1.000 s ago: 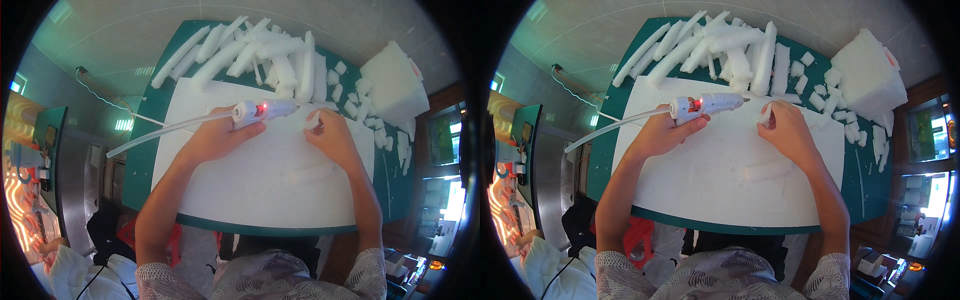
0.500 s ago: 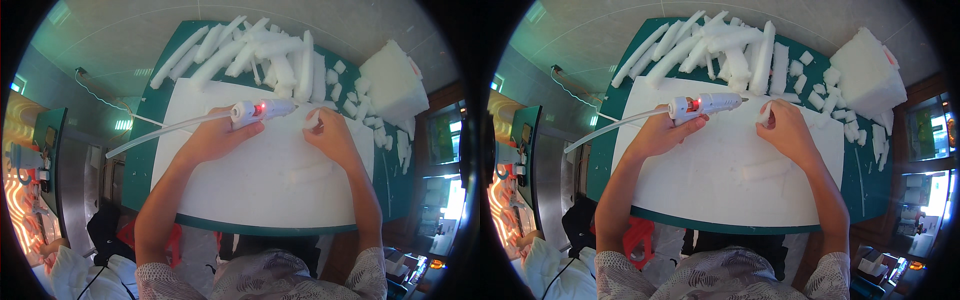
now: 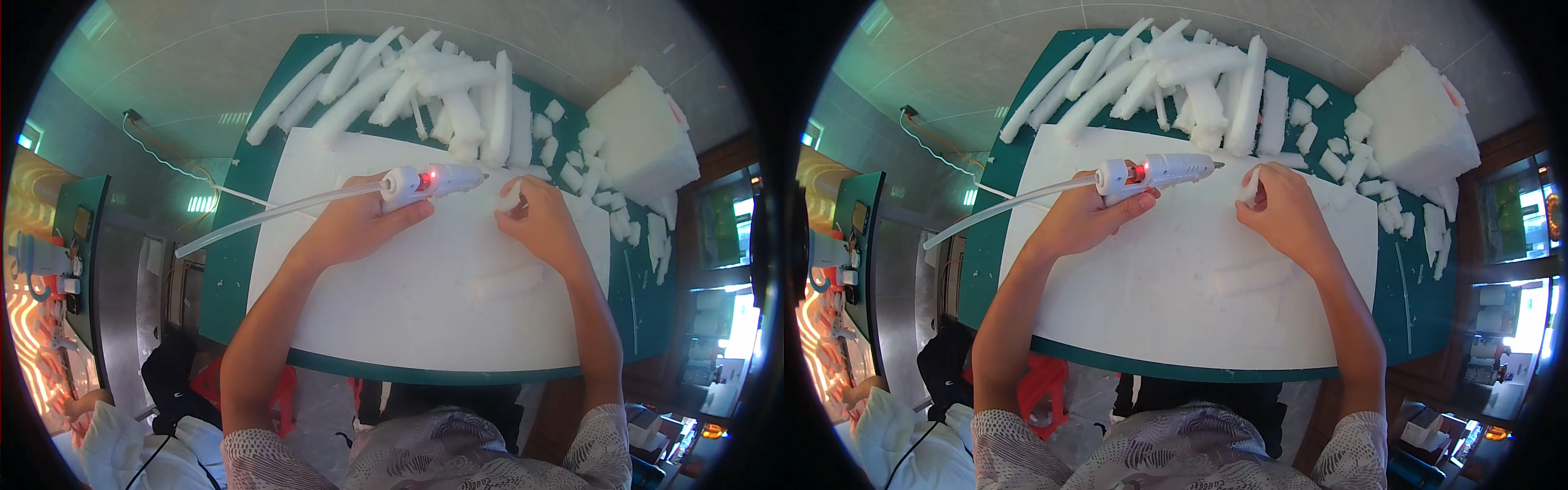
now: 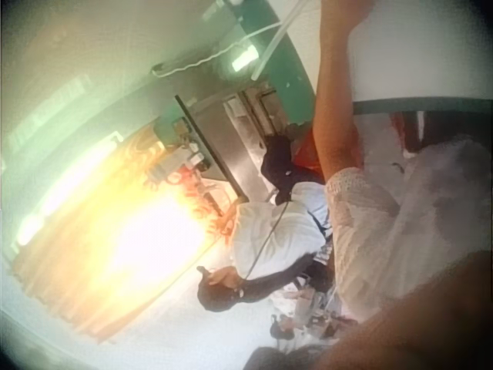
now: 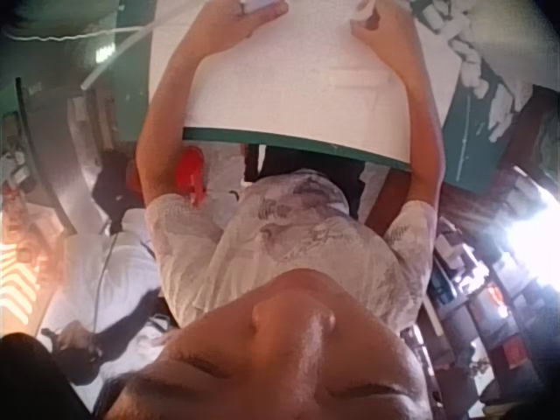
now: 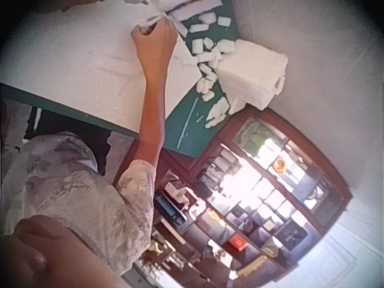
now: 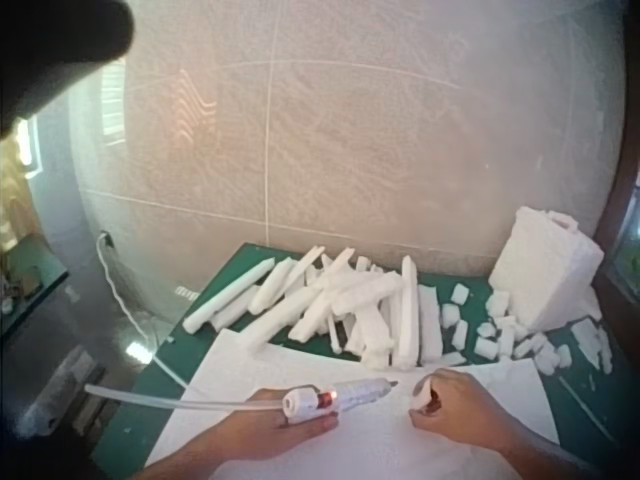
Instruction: Gluing foam pieces together using a hot glue gun to assemble a larger structure.
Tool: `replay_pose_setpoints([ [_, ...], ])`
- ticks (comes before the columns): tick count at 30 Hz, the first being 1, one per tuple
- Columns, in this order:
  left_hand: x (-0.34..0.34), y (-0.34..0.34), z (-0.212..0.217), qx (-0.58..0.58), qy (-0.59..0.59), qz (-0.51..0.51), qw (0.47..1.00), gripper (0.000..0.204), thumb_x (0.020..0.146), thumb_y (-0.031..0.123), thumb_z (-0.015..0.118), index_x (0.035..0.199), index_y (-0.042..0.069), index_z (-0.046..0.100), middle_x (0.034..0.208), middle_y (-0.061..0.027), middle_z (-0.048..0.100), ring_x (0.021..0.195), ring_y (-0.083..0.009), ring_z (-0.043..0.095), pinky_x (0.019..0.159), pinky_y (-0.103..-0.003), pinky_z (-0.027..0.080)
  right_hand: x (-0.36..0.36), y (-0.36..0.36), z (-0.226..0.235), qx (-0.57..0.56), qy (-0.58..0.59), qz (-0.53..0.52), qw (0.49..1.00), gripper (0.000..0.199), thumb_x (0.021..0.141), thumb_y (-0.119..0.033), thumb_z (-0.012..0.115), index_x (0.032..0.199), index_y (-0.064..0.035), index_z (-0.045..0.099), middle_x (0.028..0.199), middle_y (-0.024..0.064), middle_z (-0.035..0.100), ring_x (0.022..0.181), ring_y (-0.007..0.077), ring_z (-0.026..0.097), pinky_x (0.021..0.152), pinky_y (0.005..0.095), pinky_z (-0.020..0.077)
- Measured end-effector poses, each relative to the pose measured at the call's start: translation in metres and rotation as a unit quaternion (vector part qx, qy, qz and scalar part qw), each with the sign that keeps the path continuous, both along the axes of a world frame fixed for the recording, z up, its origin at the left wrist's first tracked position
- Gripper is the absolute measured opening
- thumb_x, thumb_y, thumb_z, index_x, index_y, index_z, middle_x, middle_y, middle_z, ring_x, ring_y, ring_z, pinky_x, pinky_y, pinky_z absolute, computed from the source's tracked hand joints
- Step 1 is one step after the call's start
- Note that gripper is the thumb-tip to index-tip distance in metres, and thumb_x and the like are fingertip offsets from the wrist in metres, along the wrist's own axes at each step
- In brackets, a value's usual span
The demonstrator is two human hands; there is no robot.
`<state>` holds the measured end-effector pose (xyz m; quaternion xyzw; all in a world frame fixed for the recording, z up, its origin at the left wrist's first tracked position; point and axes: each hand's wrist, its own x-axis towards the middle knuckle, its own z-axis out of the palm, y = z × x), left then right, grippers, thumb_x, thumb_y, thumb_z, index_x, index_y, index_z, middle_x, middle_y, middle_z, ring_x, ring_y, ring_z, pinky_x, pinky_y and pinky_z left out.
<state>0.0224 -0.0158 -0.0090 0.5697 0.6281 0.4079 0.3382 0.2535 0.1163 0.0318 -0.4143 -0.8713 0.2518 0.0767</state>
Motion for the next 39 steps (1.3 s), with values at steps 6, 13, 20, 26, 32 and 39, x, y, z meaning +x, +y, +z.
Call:
replay_pose_setpoints([
  [6, -0.001, 0.000, 0.011, -0.069, -0.010, -0.013, 0.997, 0.040, 0.091, 0.037, 0.067, 0.109, 0.002, 0.065, 0.093, -0.0159, 0.069, 0.084, -0.0268, 0.066, 0.077, -0.036, 0.050, 0.002, 0.002, -0.003, 0.005, 0.012, 0.009, 1.000, 0.023, 0.076, -0.006, 0.072, 0.095, 0.0011, 0.060, 0.090, 0.0131, 0.058, 0.074, 0.0199, 0.068, 0.068, 0.0285, 0.0516],
  [13, 0.000, 0.000, 0.002, 0.001, -0.005, -0.002, 1.000, 0.033, 0.092, 0.036, 0.068, 0.105, 0.006, 0.071, 0.071, -0.0039, 0.063, 0.058, -0.0097, 0.058, 0.053, -0.025, 0.047, 0.002, 0.000, -0.003, -0.007, 0.036, 0.011, 0.999, 0.022, 0.077, -0.010, 0.071, 0.092, -0.0004, 0.060, 0.082, 0.0110, 0.058, 0.073, 0.0201, 0.059, 0.071, 0.0314, 0.0498],
  [20, 0.001, 0.000, 0.003, -0.002, -0.004, 0.001, 1.000, 0.032, 0.092, 0.035, 0.068, 0.104, 0.005, 0.071, 0.071, -0.0038, 0.064, 0.058, -0.0095, 0.057, 0.053, -0.025, 0.047, 0.001, -0.002, -0.002, -0.009, 0.036, -0.002, 0.999, 0.021, 0.077, -0.010, 0.072, 0.092, 0.0001, 0.061, 0.083, 0.0114, 0.059, 0.073, 0.0197, 0.060, 0.070, 0.0308, 0.0501],
  [26, 0.000, 0.000, 0.012, -0.064, -0.015, -0.013, 0.998, 0.037, 0.091, 0.035, 0.068, 0.109, 0.002, 0.065, 0.091, -0.0144, 0.069, 0.082, -0.0245, 0.065, 0.076, -0.035, 0.050, 0.002, -0.001, -0.002, -0.003, 0.040, 0.001, 0.999, 0.020, 0.077, -0.009, 0.072, 0.091, 0.0000, 0.061, 0.082, 0.0116, 0.059, 0.072, 0.0195, 0.061, 0.070, 0.0306, 0.0501],
  [32, 0.000, 0.000, 0.014, -0.068, -0.014, -0.008, 0.998, 0.036, 0.091, 0.034, 0.068, 0.108, 0.002, 0.066, 0.089, -0.0140, 0.068, 0.079, -0.0234, 0.064, 0.073, -0.034, 0.049, 0.001, -0.001, -0.002, 0.000, 0.041, 0.009, 0.999, 0.021, 0.076, -0.009, 0.072, 0.091, 0.0003, 0.061, 0.082, 0.0117, 0.059, 0.071, 0.0195, 0.060, 0.069, 0.0307, 0.0502],
  [39, -0.002, -0.001, 0.007, -0.030, -0.034, -0.009, 0.999, 0.035, 0.091, 0.033, 0.068, 0.105, 0.001, 0.066, 0.084, -0.0125, 0.066, 0.073, -0.0215, 0.061, 0.069, -0.033, 0.047, 0.007, -0.001, -0.008, -0.016, 0.076, 0.003, 0.997, 0.025, 0.077, -0.005, 0.073, 0.098, -0.0005, 0.062, 0.087, 0.0101, 0.055, 0.074, 0.0189, 0.067, 0.069, 0.0271, 0.0517],
])
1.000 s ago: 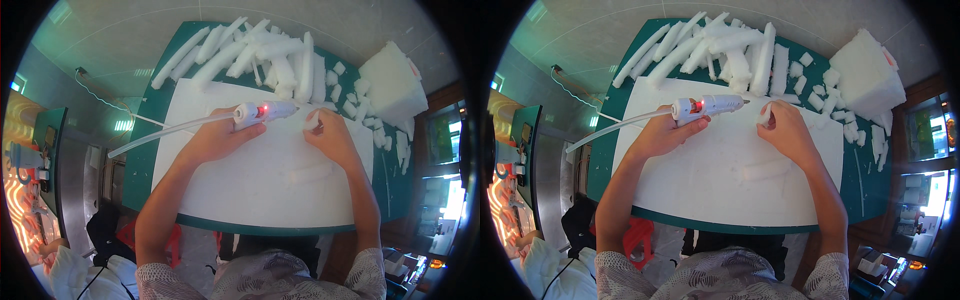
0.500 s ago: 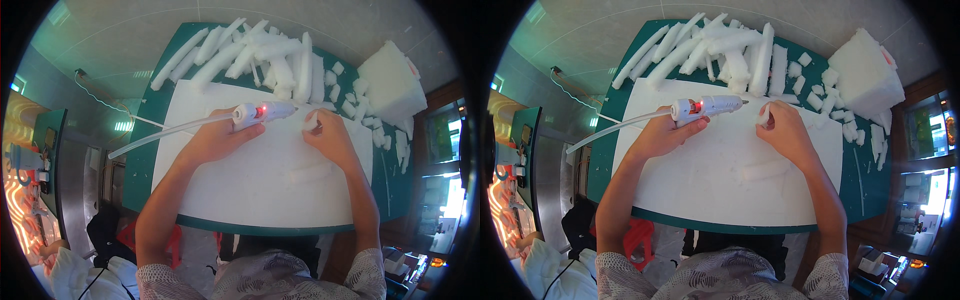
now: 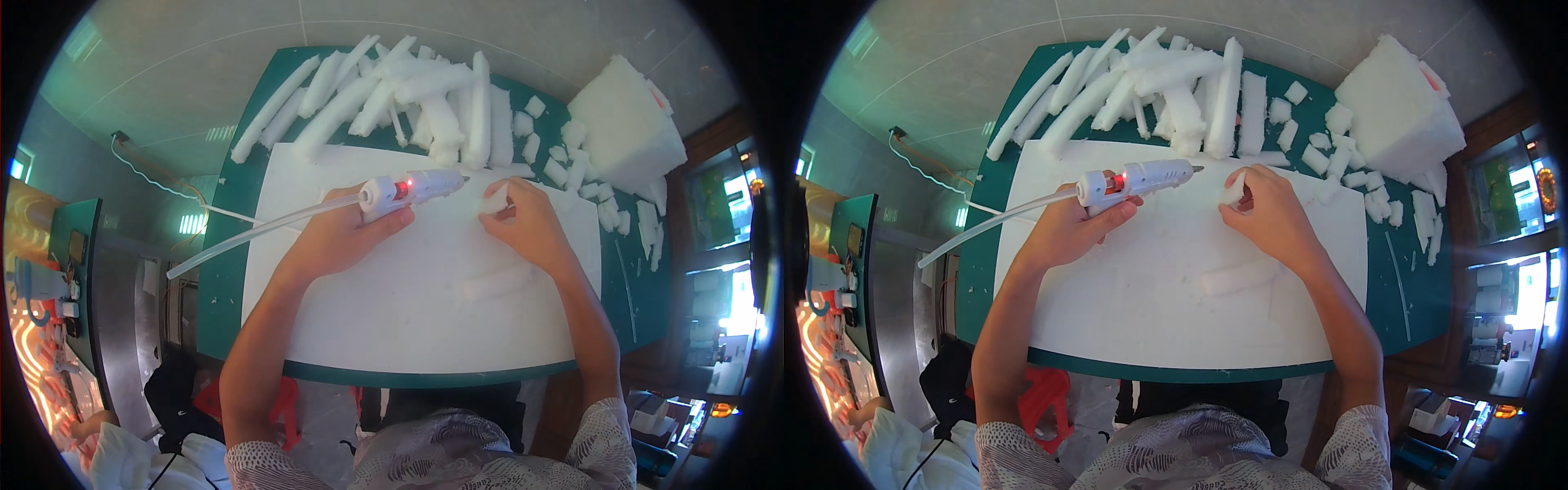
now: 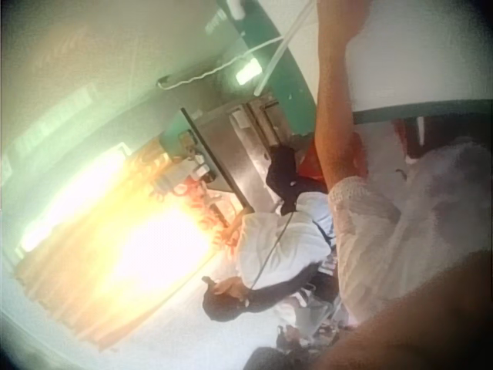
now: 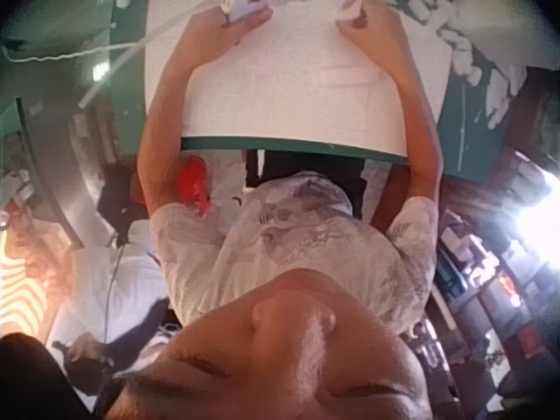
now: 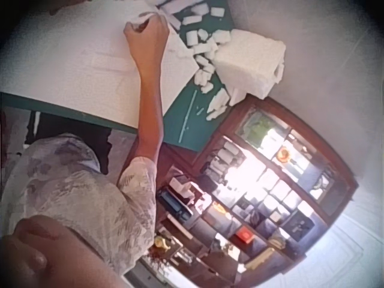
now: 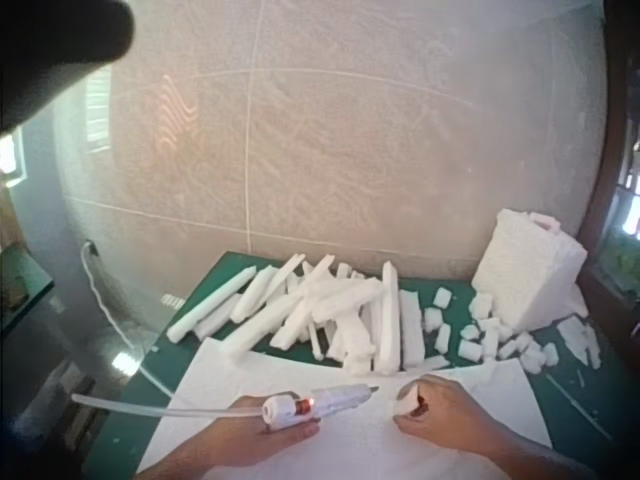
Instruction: Gluing foam pieces together using a hot glue gun to assemble a larger structure.
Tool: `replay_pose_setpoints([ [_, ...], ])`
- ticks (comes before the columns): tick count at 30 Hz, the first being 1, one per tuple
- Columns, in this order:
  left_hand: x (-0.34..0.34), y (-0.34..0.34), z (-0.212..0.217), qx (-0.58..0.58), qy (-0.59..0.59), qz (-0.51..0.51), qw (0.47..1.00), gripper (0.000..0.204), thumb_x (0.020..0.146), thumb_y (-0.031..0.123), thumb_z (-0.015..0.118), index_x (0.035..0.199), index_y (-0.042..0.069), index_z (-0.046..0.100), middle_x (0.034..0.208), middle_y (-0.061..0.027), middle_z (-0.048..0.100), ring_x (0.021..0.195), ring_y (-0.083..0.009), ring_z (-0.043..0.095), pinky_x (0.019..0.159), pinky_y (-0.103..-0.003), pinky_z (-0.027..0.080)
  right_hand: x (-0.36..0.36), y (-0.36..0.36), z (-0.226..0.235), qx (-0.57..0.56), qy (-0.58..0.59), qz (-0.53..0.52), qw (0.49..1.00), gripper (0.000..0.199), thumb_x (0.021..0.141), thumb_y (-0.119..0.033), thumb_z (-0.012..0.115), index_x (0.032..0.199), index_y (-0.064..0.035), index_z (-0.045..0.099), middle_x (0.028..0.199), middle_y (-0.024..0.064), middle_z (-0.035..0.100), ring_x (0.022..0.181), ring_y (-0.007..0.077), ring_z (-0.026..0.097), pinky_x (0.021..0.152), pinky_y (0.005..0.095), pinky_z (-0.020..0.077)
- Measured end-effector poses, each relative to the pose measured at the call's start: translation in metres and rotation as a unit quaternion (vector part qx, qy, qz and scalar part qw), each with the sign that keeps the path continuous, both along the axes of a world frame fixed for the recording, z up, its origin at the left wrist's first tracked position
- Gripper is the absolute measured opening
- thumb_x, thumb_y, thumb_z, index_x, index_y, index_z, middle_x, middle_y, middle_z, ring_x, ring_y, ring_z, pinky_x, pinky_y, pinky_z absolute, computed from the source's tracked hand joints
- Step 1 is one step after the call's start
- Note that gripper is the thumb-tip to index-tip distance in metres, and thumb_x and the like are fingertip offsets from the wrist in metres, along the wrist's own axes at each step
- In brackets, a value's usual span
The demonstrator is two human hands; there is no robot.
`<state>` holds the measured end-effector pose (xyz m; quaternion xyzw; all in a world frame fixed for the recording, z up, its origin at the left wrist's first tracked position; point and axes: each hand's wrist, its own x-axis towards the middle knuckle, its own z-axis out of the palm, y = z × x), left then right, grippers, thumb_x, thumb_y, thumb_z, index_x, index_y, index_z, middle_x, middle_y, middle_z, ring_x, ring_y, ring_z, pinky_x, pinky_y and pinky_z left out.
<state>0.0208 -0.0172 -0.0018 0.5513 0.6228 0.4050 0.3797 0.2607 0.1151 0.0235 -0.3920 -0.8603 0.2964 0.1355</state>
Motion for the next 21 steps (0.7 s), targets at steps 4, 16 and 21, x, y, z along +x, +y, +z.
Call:
replay_pose_setpoints([
  [4, 0.003, 0.001, 0.003, -0.013, -0.002, 0.007, 1.000, 0.033, 0.092, 0.032, 0.067, 0.105, 0.001, 0.066, 0.083, -0.0125, 0.066, 0.073, -0.0214, 0.060, 0.068, -0.033, 0.047, 0.002, -0.003, 0.008, -0.020, -0.002, -0.010, 1.000, 0.029, 0.078, -0.009, 0.076, 0.103, -0.0010, 0.063, 0.091, 0.0099, 0.058, 0.078, 0.0184, 0.065, 0.074, 0.0277, 0.0526],
  [16, 0.002, 0.001, 0.002, -0.008, -0.009, 0.007, 1.000, 0.035, 0.092, 0.033, 0.067, 0.106, 0.001, 0.066, 0.085, -0.0135, 0.066, 0.074, -0.0223, 0.060, 0.070, -0.034, 0.047, 0.006, 0.002, 0.008, -0.058, -0.009, -0.026, 0.998, 0.041, 0.076, -0.007, 0.077, 0.114, -0.0044, 0.062, 0.103, 0.0114, 0.059, 0.088, 0.0186, 0.059, 0.079, 0.0278, 0.0532],
  [21, 0.001, 0.000, 0.003, -0.012, -0.015, 0.005, 1.000, 0.035, 0.092, 0.033, 0.067, 0.107, 0.001, 0.066, 0.085, -0.0136, 0.066, 0.074, -0.0224, 0.060, 0.070, -0.034, 0.047, 0.005, 0.000, 0.011, -0.087, -0.009, -0.031, 0.996, 0.050, 0.076, -0.007, 0.077, 0.122, -0.0068, 0.057, 0.107, 0.0119, 0.058, 0.094, 0.0204, 0.056, 0.083, 0.0300, 0.0528],
])
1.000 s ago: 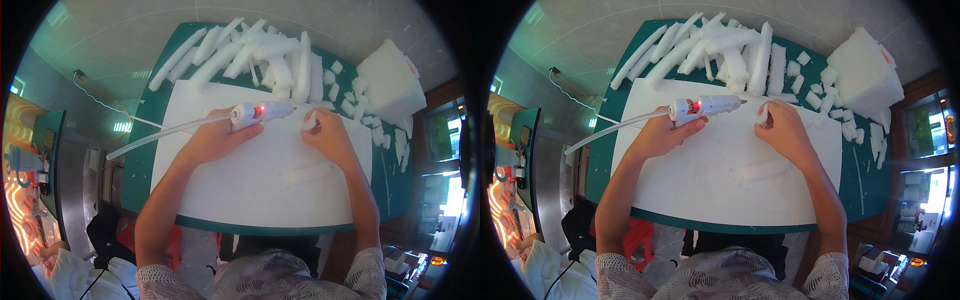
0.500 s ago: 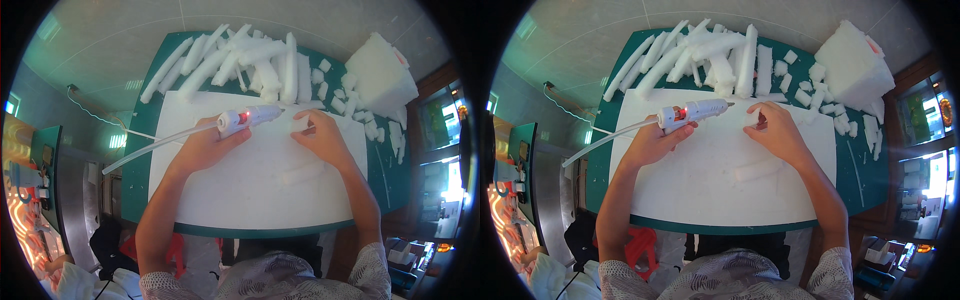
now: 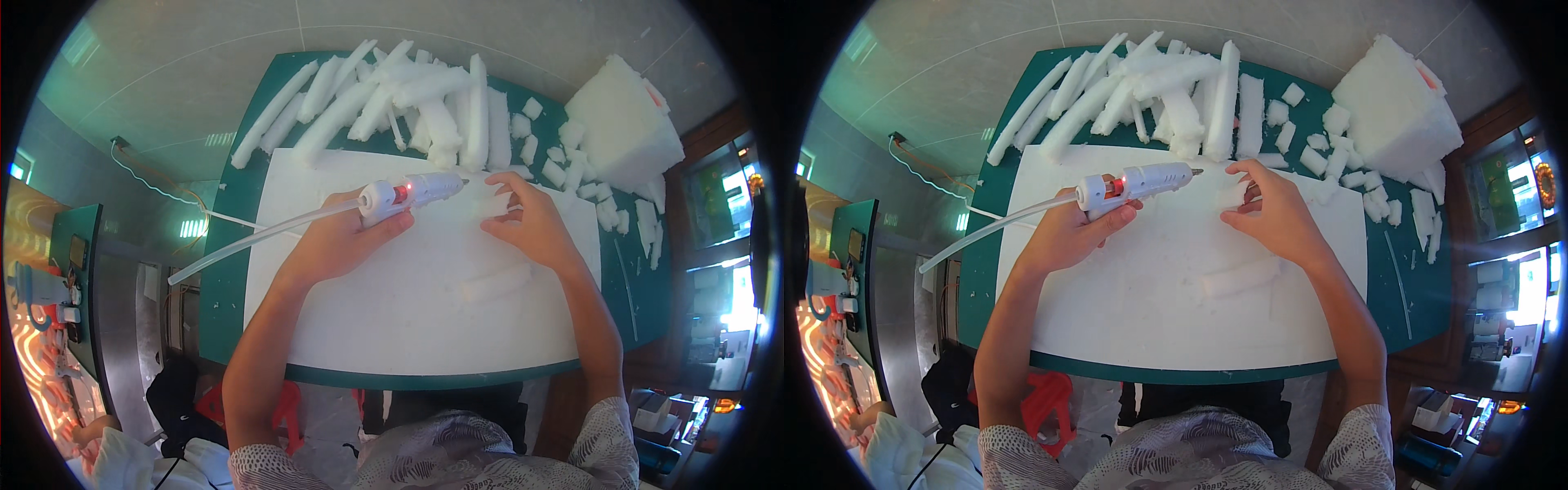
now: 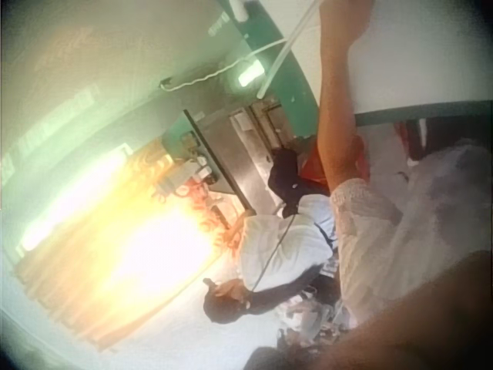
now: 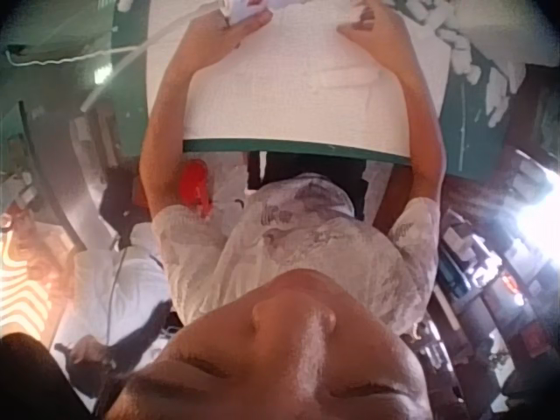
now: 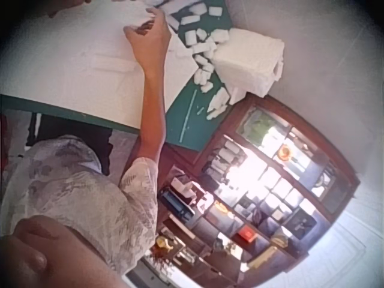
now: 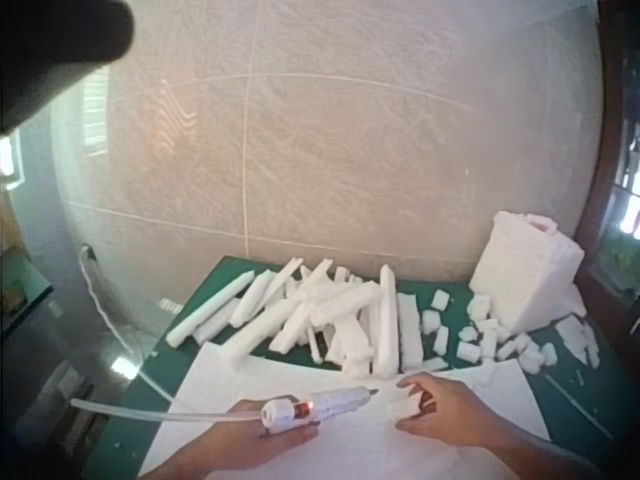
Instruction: Gluing foam pieces together using a hot glue gun to assemble a larger structure.
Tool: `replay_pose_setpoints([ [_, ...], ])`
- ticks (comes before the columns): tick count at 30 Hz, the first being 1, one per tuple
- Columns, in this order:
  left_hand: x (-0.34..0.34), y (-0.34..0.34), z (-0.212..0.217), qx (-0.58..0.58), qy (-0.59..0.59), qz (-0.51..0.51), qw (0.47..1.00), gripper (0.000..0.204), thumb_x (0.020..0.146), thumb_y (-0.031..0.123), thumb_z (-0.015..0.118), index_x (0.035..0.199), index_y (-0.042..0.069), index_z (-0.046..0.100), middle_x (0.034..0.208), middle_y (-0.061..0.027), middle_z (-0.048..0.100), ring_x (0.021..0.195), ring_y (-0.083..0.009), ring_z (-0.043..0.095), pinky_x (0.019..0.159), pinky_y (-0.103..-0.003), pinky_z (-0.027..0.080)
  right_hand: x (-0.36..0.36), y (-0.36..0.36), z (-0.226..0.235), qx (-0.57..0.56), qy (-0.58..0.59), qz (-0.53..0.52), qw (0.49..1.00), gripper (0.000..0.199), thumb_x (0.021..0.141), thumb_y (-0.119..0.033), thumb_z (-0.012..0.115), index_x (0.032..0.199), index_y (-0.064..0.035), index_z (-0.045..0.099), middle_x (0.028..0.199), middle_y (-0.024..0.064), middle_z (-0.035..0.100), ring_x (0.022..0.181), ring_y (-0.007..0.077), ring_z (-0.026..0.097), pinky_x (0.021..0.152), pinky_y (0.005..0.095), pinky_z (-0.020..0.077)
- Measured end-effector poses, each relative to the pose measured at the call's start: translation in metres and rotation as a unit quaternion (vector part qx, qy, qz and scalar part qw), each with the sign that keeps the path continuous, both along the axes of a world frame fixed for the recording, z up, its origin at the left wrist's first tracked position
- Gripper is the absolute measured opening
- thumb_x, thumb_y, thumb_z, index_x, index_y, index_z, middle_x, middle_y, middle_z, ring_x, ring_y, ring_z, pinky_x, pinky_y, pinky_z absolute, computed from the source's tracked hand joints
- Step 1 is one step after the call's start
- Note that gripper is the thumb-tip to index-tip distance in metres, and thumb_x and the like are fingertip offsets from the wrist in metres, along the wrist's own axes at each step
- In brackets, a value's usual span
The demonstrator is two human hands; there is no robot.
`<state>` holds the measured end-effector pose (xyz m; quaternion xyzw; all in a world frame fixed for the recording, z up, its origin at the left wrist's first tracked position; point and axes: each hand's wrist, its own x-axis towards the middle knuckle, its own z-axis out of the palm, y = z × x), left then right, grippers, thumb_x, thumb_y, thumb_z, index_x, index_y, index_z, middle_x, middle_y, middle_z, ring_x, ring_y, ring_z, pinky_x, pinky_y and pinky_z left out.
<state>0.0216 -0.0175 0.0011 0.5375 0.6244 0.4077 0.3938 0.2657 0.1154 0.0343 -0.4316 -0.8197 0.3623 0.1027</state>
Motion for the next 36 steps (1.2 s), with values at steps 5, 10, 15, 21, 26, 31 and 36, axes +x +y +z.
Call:
replay_pose_setpoints([
  [5, -0.001, 0.000, 0.001, 0.001, 0.012, -0.005, 1.000, 0.035, 0.092, 0.033, 0.067, 0.106, 0.001, 0.066, 0.085, -0.0135, 0.066, 0.074, -0.0230, 0.060, 0.070, -0.034, 0.047, 0.004, -0.004, 0.002, 0.046, 0.001, 0.014, 0.999, 0.057, 0.078, -0.012, 0.079, 0.129, -0.0110, 0.052, 0.108, 0.0112, 0.059, 0.098, 0.0218, 0.063, 0.087, 0.0312, 0.0518],
  [10, -0.001, 0.000, -0.002, 0.013, 0.015, -0.001, 1.000, 0.034, 0.092, 0.033, 0.067, 0.105, 0.001, 0.066, 0.085, -0.0133, 0.066, 0.074, -0.0230, 0.060, 0.070, -0.034, 0.047, 0.011, -0.002, 0.004, 0.112, -0.102, 0.016, 0.988, 0.050, 0.077, -0.011, 0.077, 0.123, -0.0094, 0.057, 0.110, 0.0091, 0.059, 0.106, 0.0239, 0.059, 0.090, 0.0327, 0.0489],
  [15, -0.002, 0.002, -0.008, 0.017, 0.027, -0.005, 0.999, 0.031, 0.092, 0.031, 0.068, 0.109, 0.004, 0.067, 0.094, -0.0055, 0.073, 0.062, -0.0088, 0.059, 0.053, -0.024, 0.049, 0.027, 0.012, -0.004, 0.140, -0.107, 0.085, 0.981, 0.041, 0.071, -0.004, 0.076, 0.110, -0.0060, 0.064, 0.104, 0.0075, 0.053, 0.088, 0.0228, 0.052, 0.079, 0.0298, 0.0451],
  [21, -0.003, 0.001, -0.006, 0.013, 0.043, 0.004, 0.999, 0.033, 0.092, 0.030, 0.069, 0.112, 0.004, 0.066, 0.094, -0.0053, 0.073, 0.060, -0.0086, 0.059, 0.052, -0.024, 0.049, 0.028, 0.018, 0.014, 0.069, -0.043, 0.236, 0.968, 0.046, 0.064, 0.017, 0.062, 0.104, -0.0070, 0.067, 0.115, 0.0073, 0.053, 0.095, 0.0234, 0.054, 0.075, 0.0294, 0.0460],
  [26, -0.001, 0.001, -0.003, 0.003, 0.026, 0.012, 1.000, 0.032, 0.092, 0.029, 0.068, 0.103, 0.000, 0.066, 0.081, -0.0106, 0.064, 0.071, -0.0194, 0.058, 0.066, -0.033, 0.046, 0.025, 0.023, 0.009, -0.031, -0.059, 0.260, 0.963, 0.049, 0.065, 0.019, 0.053, 0.102, -0.0090, 0.069, 0.133, 0.0069, 0.051, 0.109, 0.0217, 0.053, 0.076, 0.0285, 0.0471],
  [31, -0.002, 0.001, -0.007, 0.014, 0.033, 0.018, 0.999, 0.031, 0.091, 0.030, 0.069, 0.105, 0.002, 0.068, 0.080, -0.0073, 0.066, 0.064, -0.0144, 0.057, 0.059, -0.028, 0.047, 0.049, 0.023, 0.002, 0.042, 0.036, 0.222, 0.974, 0.050, 0.071, 0.015, 0.050, 0.113, -0.0080, 0.064, 0.133, 0.0068, 0.052, 0.107, 0.0192, 0.052, 0.078, 0.0282, 0.0457],
  [36, -0.001, 0.000, -0.002, 0.002, 0.027, 0.011, 1.000, 0.031, 0.091, 0.028, 0.067, 0.104, 0.000, 0.066, 0.080, -0.0096, 0.064, 0.071, -0.0176, 0.057, 0.065, -0.033, 0.045, 0.069, -0.006, -0.005, -0.029, 0.104, 0.135, 0.985, 0.058, 0.077, 0.003, 0.060, 0.133, -0.0081, 0.049, 0.127, 0.0081, 0.052, 0.104, 0.0192, 0.052, 0.081, 0.0305, 0.0448],
])
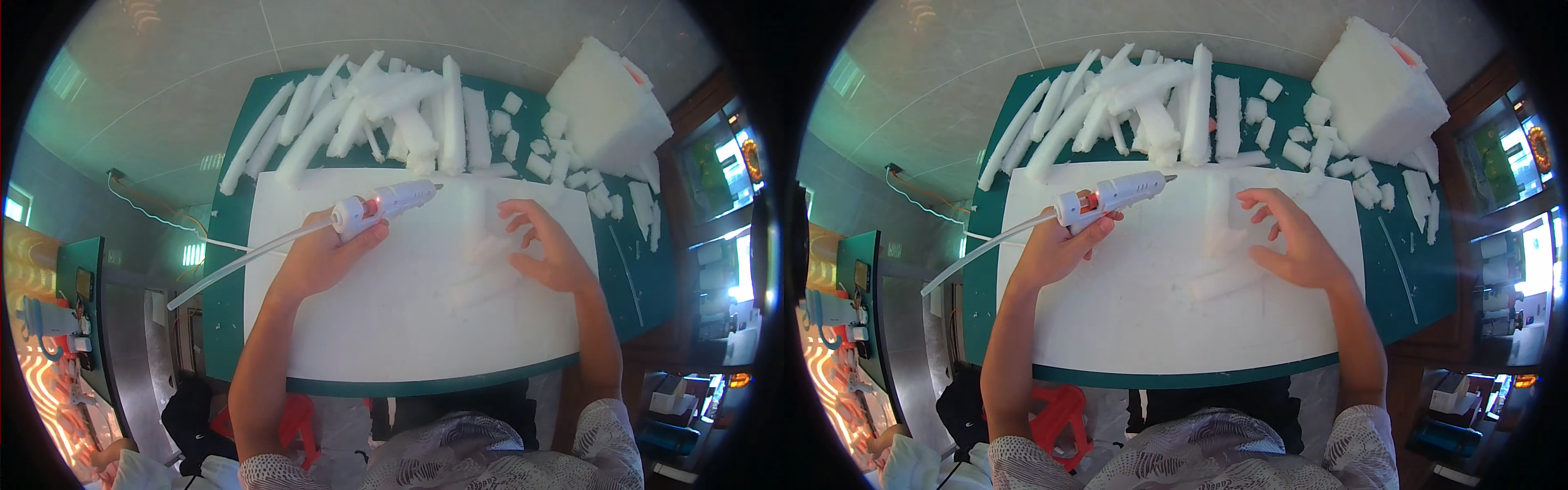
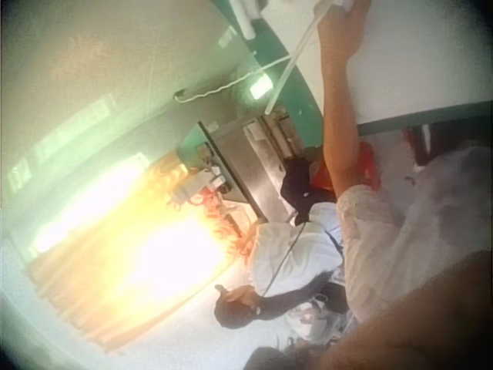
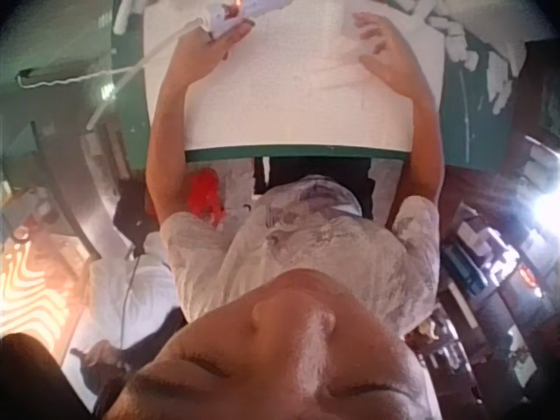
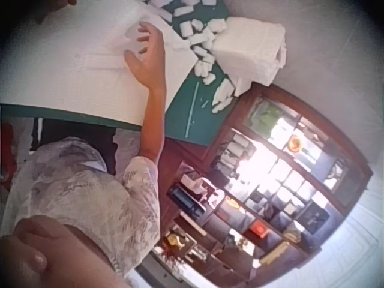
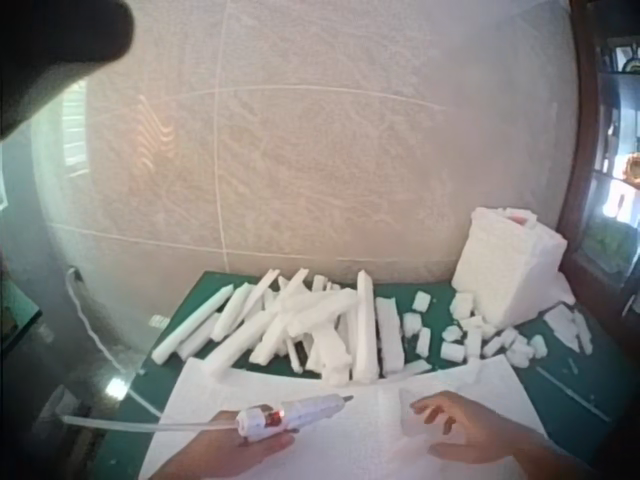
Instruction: Gluing foam pieces together using a hot glue gun to assemble a larger structure.
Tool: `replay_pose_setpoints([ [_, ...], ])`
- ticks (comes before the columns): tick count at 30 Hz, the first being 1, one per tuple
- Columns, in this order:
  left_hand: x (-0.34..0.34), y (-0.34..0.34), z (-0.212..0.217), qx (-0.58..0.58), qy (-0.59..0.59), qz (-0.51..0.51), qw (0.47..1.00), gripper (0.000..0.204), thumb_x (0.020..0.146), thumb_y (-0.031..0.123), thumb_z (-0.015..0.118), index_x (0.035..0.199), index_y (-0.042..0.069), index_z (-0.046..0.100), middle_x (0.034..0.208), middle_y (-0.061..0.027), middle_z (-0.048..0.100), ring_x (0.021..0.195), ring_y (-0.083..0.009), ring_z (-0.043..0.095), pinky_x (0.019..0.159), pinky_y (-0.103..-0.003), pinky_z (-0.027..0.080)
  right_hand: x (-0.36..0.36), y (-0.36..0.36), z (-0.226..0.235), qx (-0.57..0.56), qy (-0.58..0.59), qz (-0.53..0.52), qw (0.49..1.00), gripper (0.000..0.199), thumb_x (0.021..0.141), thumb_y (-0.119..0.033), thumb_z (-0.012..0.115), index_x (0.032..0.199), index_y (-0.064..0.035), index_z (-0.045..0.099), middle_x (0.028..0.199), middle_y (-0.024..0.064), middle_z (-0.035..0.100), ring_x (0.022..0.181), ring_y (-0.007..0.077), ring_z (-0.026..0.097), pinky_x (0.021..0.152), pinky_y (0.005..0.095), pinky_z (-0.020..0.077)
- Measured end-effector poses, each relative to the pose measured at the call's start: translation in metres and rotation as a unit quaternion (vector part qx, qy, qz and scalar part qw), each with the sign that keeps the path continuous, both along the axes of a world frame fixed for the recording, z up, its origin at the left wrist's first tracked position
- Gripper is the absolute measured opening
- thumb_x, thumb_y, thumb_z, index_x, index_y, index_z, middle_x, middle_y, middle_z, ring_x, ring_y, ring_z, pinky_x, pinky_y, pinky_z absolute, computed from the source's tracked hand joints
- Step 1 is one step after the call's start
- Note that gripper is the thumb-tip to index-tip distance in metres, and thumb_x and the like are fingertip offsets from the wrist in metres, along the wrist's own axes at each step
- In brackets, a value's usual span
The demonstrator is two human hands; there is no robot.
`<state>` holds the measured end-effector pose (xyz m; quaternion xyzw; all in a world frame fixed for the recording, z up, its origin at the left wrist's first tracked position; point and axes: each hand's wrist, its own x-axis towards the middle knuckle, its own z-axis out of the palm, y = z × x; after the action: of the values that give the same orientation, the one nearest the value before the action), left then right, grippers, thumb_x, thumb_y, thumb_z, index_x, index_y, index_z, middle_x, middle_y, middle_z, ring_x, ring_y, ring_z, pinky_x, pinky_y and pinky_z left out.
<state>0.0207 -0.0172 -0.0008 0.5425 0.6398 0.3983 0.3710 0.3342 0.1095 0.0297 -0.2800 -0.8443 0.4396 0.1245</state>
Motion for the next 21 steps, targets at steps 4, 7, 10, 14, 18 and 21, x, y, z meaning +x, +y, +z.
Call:
replay_pose_setpoints([
  [4, 0.000, -0.001, 0.002, -0.015, -0.007, 0.006, 1.000, 0.030, 0.092, 0.028, 0.067, 0.104, 0.000, 0.066, 0.079, -0.0081, 0.063, 0.069, -0.0157, 0.057, 0.064, -0.032, 0.045, -0.020, -0.037, -0.009, 0.093, -0.027, -0.145, 0.985, 0.072, 0.075, -0.016, 0.078, 0.138, -0.0095, 0.043, 0.122, 0.0107, 0.051, 0.094, 0.0219, 0.057, 0.079, 0.0325, 0.0475],
  [7, 0.000, 0.000, -0.001, -0.020, -0.004, 0.013, 1.000, 0.029, 0.091, 0.027, 0.067, 0.105, 0.001, 0.066, 0.078, -0.0074, 0.063, 0.068, -0.0145, 0.056, 0.064, -0.031, 0.045, -0.041, -0.051, -0.014, 0.145, -0.031, -0.197, 0.969, 0.081, 0.070, -0.020, 0.085, 0.139, -0.0100, 0.041, 0.119, 0.0117, 0.050, 0.092, 0.0248, 0.058, 0.078, 0.0348, 0.0490],
  [10, 0.001, 0.001, -0.001, -0.004, -0.003, 0.015, 1.000, 0.029, 0.091, 0.027, 0.068, 0.106, 0.002, 0.067, 0.077, -0.0068, 0.063, 0.067, -0.0134, 0.055, 0.063, -0.031, 0.045, -0.049, -0.052, -0.020, 0.165, -0.040, -0.229, 0.959, 0.086, 0.067, -0.016, 0.087, 0.140, -0.0113, 0.040, 0.117, 0.0115, 0.050, 0.096, 0.0272, 0.056, 0.081, 0.0360, 0.0483],
  [14, 0.002, 0.001, 0.003, -0.019, -0.010, 0.016, 1.000, 0.028, 0.091, 0.027, 0.068, 0.106, 0.003, 0.066, 0.076, -0.0058, 0.062, 0.065, -0.0122, 0.054, 0.062, -0.030, 0.044, -0.045, -0.046, -0.030, 0.211, -0.021, -0.220, 0.952, 0.087, 0.070, -0.016, 0.084, 0.142, -0.0142, 0.035, 0.122, 0.0143, 0.047, 0.098, 0.0287, 0.059, 0.082, 0.0388, 0.0527],
  [18, 0.001, 0.000, 0.003, -0.019, -0.014, 0.010, 1.000, 0.027, 0.091, 0.026, 0.068, 0.105, 0.003, 0.066, 0.075, -0.0051, 0.061, 0.064, -0.0117, 0.054, 0.061, -0.029, 0.043, -0.040, -0.045, -0.031, 0.227, 0.014, -0.193, 0.954, 0.084, 0.072, -0.007, 0.079, 0.142, -0.0149, 0.035, 0.125, 0.0148, 0.045, 0.103, 0.0290, 0.058, 0.085, 0.0393, 0.0526],
  [21, 0.002, 0.000, 0.004, -0.034, -0.014, 0.018, 0.999, 0.026, 0.091, 0.025, 0.068, 0.105, 0.004, 0.067, 0.073, -0.0043, 0.060, 0.063, -0.0111, 0.053, 0.060, -0.028, 0.042, -0.032, -0.040, -0.033, 0.193, 0.031, -0.153, 0.969, 0.082, 0.074, -0.001, 0.075, 0.144, -0.0153, 0.034, 0.128, 0.0151, 0.044, 0.104, 0.0296, 0.058, 0.089, 0.0387, 0.0513],
])
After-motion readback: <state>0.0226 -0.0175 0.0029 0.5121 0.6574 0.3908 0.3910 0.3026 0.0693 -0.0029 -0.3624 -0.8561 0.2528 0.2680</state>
